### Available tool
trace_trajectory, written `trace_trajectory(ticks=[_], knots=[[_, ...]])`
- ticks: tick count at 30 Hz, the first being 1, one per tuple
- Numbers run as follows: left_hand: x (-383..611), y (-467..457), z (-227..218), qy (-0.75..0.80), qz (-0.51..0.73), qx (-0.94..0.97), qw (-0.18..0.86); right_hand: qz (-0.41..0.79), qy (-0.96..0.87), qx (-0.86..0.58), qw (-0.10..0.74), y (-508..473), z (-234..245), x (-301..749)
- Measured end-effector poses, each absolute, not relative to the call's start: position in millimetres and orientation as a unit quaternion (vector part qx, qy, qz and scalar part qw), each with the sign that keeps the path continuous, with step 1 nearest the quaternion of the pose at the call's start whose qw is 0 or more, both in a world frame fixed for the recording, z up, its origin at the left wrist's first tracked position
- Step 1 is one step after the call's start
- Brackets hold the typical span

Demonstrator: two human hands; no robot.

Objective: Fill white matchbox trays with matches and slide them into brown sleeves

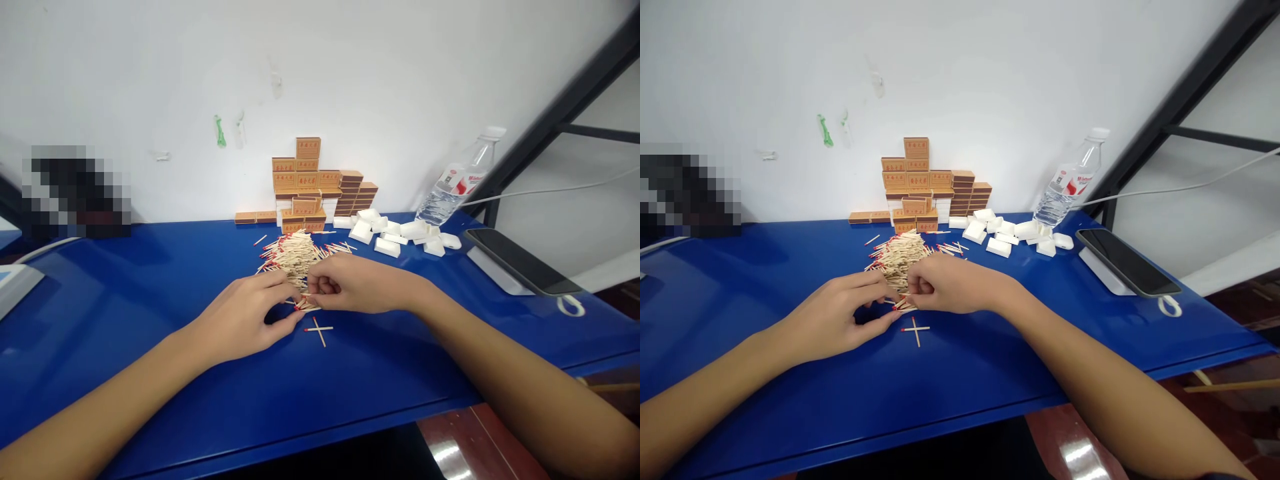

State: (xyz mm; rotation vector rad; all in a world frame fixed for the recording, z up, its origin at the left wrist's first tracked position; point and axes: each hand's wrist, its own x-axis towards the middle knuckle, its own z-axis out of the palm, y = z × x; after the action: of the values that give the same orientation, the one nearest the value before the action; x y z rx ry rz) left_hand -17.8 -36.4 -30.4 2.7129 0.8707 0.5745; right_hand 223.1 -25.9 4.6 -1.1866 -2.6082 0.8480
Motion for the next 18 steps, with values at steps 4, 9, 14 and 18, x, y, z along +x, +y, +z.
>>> trace_trajectory(ticks=[4, 9, 14, 18], knots=[[-17.5, -37.0, -30.4, 0.296, 0.198, 0.927, 0.116, 0.27, -0.876, -0.388, 0.099, -22.5, 2.2, 226.7], [-17.3, -37.4, -30.8, 0.295, 0.202, 0.928, 0.105, 0.249, -0.886, -0.376, 0.11, -20.5, 1.8, 230.1], [-17.2, -36.2, -31.9, 0.289, 0.204, 0.93, 0.101, 0.229, -0.889, -0.372, 0.136, -21.5, 5.6, 229.9], [-16.7, -35.3, -31.9, 0.286, 0.207, 0.93, 0.1, 0.225, -0.884, -0.376, 0.162, -21.6, 7.3, 227.5]])
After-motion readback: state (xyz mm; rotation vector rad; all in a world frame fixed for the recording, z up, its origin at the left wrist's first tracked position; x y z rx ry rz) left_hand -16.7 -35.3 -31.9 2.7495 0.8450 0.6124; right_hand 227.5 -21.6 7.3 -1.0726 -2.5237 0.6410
